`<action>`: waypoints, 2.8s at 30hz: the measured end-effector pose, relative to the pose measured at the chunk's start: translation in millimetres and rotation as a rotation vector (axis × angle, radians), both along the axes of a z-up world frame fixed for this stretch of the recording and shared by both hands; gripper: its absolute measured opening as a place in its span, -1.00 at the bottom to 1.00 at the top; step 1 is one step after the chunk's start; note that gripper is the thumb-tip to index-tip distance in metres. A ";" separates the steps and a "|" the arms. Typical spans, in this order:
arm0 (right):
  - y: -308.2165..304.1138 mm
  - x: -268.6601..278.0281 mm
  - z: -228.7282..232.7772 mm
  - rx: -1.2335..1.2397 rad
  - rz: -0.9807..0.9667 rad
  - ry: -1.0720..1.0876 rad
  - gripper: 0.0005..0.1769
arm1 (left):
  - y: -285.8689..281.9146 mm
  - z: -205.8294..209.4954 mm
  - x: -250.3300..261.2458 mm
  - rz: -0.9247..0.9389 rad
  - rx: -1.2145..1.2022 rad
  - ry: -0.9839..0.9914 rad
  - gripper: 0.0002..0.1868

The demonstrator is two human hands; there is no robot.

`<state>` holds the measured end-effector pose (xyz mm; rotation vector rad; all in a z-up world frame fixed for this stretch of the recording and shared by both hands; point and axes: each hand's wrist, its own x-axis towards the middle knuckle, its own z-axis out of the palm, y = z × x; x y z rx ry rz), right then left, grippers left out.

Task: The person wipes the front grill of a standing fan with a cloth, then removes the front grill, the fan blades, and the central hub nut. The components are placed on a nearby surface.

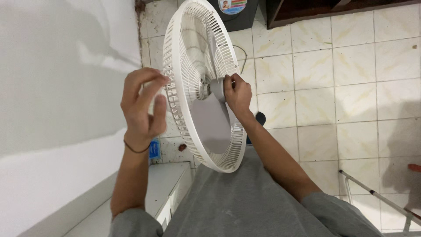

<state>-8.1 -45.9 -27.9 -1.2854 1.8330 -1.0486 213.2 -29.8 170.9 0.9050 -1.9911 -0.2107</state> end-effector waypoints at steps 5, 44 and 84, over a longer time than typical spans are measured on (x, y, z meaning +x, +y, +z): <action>-6.0 -0.5 -6.4 -0.027 -0.029 0.022 -0.58 | -10.4 51.6 -68.6 -0.266 0.383 -0.791 -0.64; -25.8 -2.3 -35.6 -0.500 0.369 -0.046 -0.68 | -30.6 -32.7 -93.0 -0.157 0.998 -1.220 -0.85; -27.4 -34.6 5.0 -0.058 0.597 -0.130 -0.68 | -39.6 -28.4 -79.6 -0.132 0.985 -1.111 -0.84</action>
